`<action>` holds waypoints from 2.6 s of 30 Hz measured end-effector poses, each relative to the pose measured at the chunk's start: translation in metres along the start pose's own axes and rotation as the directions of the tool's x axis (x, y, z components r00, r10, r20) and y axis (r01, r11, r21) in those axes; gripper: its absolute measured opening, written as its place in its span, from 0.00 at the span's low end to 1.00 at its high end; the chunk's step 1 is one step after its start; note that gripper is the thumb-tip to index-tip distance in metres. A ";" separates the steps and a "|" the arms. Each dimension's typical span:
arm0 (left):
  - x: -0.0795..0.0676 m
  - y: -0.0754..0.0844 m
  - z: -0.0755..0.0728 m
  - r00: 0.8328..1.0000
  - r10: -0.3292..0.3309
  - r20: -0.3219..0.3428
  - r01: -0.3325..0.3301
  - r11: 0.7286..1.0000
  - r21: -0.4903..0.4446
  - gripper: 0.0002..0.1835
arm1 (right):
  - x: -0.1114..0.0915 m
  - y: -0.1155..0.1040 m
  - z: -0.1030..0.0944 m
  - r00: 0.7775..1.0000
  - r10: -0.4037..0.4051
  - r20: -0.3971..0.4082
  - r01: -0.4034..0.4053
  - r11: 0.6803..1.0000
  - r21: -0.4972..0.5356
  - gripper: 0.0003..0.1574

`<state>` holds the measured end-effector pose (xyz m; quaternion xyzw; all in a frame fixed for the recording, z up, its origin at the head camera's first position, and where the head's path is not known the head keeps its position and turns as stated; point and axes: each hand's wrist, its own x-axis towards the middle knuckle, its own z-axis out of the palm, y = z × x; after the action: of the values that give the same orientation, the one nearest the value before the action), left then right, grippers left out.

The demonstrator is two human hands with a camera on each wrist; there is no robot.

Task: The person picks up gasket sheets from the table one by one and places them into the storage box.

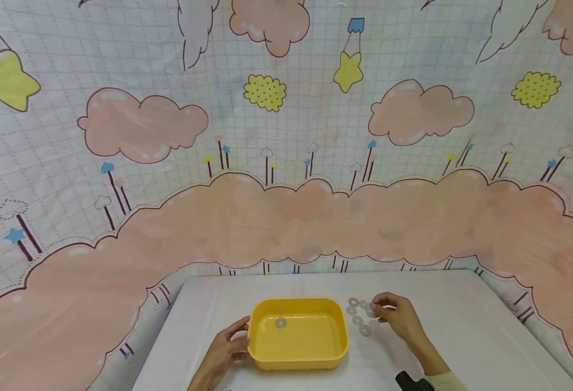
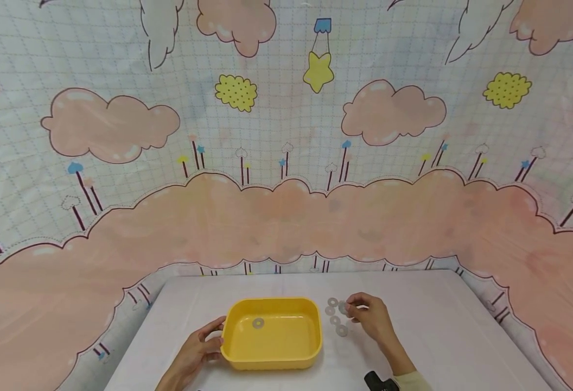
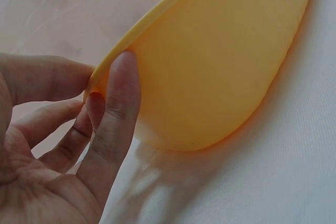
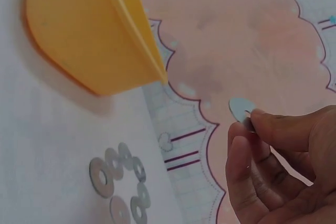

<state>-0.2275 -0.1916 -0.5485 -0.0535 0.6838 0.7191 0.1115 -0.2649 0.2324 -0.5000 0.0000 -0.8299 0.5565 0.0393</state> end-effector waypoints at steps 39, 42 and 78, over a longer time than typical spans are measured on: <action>-0.005 0.002 0.002 1.000 0.022 0.012 -0.022 1.000 0.004 0.38 | 0.007 -0.047 0.062 0.991 -0.030 0.127 0.010 0.987 0.159 0.10; -0.005 0.003 0.002 1.000 0.021 0.012 -0.021 1.000 0.006 0.38 | 0.007 -0.048 0.068 0.990 -0.031 0.138 0.005 0.983 0.185 0.11; 0.000 0.001 0.001 1.000 0.012 0.006 -0.012 1.000 0.000 0.38 | 0.005 -0.056 0.157 0.938 0.053 0.342 -0.193 0.901 0.389 0.13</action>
<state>-0.2272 -0.1905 -0.5475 -0.0473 0.6839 0.7199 0.1089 -0.2775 0.0657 -0.5070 0.0462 -0.6853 0.7144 -0.1335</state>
